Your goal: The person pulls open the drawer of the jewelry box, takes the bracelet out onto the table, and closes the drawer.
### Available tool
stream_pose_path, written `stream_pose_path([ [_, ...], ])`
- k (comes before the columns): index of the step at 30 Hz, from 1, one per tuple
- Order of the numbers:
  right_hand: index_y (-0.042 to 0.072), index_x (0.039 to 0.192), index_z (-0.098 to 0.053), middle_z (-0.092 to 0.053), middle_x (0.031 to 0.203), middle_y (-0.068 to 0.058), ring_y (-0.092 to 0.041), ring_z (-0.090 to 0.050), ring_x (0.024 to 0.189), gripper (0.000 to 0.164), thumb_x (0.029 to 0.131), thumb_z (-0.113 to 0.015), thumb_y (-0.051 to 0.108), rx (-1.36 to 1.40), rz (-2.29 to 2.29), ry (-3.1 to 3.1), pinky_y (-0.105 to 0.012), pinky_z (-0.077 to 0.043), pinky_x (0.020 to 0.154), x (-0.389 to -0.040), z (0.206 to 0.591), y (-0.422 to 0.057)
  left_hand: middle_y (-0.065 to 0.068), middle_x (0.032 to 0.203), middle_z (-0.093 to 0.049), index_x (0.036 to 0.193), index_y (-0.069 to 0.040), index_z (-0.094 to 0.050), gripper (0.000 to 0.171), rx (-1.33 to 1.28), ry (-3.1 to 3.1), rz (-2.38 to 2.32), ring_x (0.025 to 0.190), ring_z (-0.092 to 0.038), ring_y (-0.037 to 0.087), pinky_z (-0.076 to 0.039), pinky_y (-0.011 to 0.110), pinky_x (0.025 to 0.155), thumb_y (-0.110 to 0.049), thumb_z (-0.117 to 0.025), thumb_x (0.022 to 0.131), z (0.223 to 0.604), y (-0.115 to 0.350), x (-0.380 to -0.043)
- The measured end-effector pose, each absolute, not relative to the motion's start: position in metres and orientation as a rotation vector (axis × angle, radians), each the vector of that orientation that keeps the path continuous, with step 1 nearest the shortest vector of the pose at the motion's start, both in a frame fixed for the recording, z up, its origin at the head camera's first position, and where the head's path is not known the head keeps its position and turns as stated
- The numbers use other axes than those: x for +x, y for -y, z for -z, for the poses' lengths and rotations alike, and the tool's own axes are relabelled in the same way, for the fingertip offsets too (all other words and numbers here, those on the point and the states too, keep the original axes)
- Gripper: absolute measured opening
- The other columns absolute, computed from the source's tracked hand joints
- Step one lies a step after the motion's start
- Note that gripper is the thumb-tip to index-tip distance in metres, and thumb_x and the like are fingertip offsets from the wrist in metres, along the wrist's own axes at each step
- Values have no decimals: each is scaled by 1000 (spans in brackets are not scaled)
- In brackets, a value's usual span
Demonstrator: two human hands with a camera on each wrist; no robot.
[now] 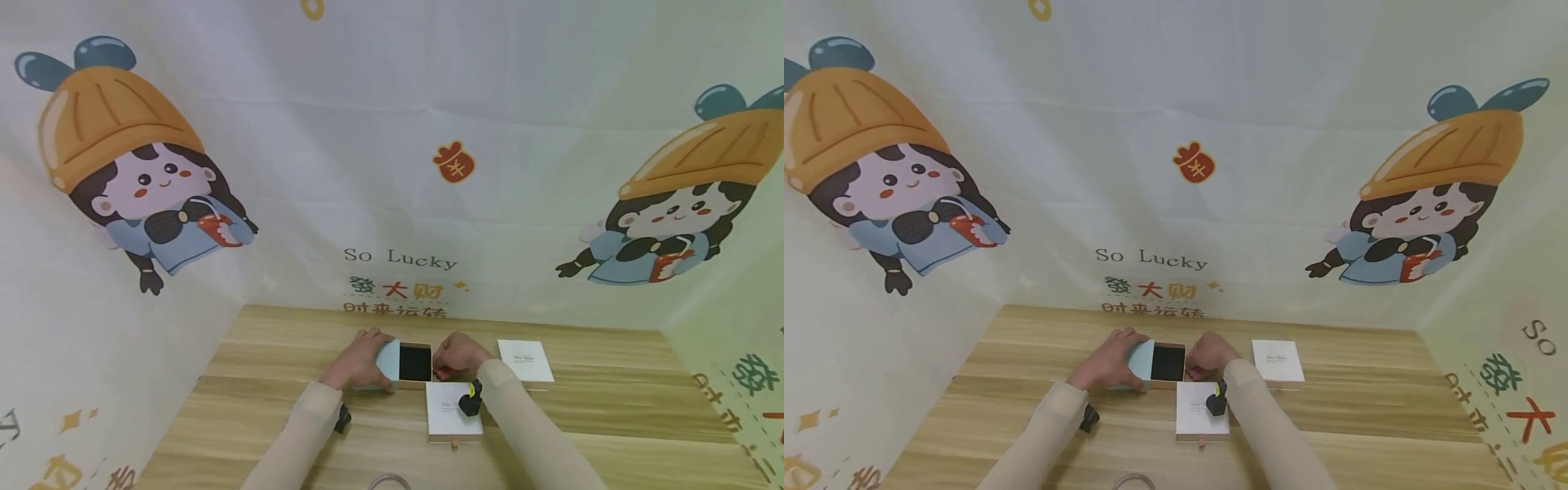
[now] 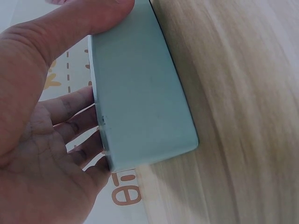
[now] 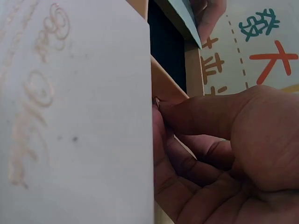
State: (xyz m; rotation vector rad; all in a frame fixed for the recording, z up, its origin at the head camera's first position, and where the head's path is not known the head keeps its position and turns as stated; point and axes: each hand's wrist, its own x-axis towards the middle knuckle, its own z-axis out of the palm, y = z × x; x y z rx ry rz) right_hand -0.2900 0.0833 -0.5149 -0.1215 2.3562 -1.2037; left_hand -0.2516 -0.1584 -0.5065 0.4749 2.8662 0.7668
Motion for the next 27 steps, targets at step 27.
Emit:
stream_pose_path([
  [27, 1, 76, -72, -65, 63, -2, -9, -60, 52, 17, 88, -62, -4, -225, 1186, -2464, -24, -58, 54, -284, 510, -55, 6, 131, -58, 143, -11, -56, 97, 502, -2877, -778, 115, -49, 24, -54, 43, 91, -29, -99, 58, 509, 159, -256],
])
